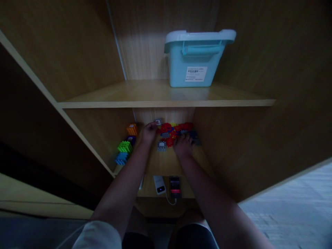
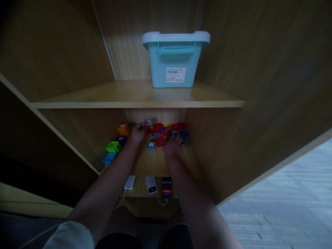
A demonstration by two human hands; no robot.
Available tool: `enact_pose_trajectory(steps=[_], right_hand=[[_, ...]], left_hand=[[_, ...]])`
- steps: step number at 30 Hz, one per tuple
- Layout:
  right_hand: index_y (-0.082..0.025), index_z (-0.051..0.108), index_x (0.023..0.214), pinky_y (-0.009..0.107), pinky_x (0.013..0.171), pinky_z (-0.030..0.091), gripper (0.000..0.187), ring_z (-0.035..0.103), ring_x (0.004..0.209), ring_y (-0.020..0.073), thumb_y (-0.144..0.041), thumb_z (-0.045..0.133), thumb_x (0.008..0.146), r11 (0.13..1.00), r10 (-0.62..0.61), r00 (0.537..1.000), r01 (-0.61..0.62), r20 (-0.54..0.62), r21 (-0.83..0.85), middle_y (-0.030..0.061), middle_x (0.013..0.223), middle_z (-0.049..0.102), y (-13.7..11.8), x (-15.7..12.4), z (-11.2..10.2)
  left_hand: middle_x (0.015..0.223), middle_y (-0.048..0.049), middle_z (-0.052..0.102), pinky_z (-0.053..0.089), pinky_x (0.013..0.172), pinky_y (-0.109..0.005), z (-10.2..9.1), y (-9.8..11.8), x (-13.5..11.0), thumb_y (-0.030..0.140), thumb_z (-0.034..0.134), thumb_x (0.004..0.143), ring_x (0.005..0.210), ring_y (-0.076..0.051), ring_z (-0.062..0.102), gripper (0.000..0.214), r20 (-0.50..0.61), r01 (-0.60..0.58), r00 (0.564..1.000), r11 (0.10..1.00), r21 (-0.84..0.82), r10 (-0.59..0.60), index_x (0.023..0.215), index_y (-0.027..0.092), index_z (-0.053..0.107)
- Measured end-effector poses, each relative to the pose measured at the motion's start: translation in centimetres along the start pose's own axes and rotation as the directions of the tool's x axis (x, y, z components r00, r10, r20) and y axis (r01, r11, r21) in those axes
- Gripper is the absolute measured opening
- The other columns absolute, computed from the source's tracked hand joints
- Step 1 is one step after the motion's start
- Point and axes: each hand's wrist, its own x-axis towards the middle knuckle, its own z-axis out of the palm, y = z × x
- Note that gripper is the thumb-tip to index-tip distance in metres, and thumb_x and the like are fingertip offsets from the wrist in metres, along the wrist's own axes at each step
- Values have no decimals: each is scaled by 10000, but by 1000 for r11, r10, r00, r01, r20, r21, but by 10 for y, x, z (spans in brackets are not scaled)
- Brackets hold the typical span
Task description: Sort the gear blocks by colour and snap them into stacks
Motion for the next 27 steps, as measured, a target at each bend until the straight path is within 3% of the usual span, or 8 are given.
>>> enact_pose_trajectory(steps=[3,6,11,14,19,24,27], right_hand=[[-40,558,1454,695,1167,328,542,441,1433,459,-366,456,1034,1000,3,1000,-3,-11,-4,327,1638,422,0,0,1],[-64,566,1435,671,1159,336,520,440,1425,440,-376,469,1030,1000,-17,999,17,-34,3,311,1609,452,0,-2,-2],[-162,630,1355,530,1166,342,405,482,1381,358,-316,428,1039,987,-134,985,142,-104,73,209,1509,571,-1,-5,-19],[-203,656,1333,450,1163,341,387,486,1379,318,-274,432,1026,951,-266,960,277,-88,137,156,1494,599,-3,-9,-31],[-213,687,1301,416,1177,344,359,506,1380,297,-350,462,1058,843,-476,866,499,-153,202,121,1481,635,-5,-18,-39],[-217,699,1281,430,1160,392,361,561,1332,309,-456,582,1037,776,-544,823,568,-165,273,128,1426,690,-5,-18,-37],[-227,713,1268,447,1136,429,365,595,1296,316,-476,654,1008,758,-556,823,558,-112,336,124,1370,729,-5,-16,-35]], left_hand=[[1206,-117,803,574,1032,-392,-4,-1,-30,268,732,886,1053,-213,749,281,24,21,1000,984,-178,-17,1147,169,760],[1211,-119,802,591,1010,-400,-14,-1,-56,436,794,863,1045,-217,759,401,32,20,999,973,-228,-13,1173,184,761],[1267,-123,794,593,1027,-411,-38,-2,-85,598,802,851,1040,-217,765,510,70,51,997,950,-309,-30,1165,197,782],[1262,-120,796,599,1019,-404,-44,-5,-93,636,772,869,1016,-215,771,514,70,74,996,958,-278,-57,1142,200,789],[1179,-117,817,605,994,-399,-39,-6,-96,645,832,812,994,-219,769,544,135,85,990,956,-282,-48,1104,186,800],[1143,-111,823,599,954,-375,-37,-4,-96,605,881,772,928,-197,752,535,205,99,978,940,-327,-32,1086,177,811],[1110,-109,822,587,904,-351,-37,-5,-95,596,872,785,878,-182,730,531,229,99,973,948,-302,-28,1096,170,814]])
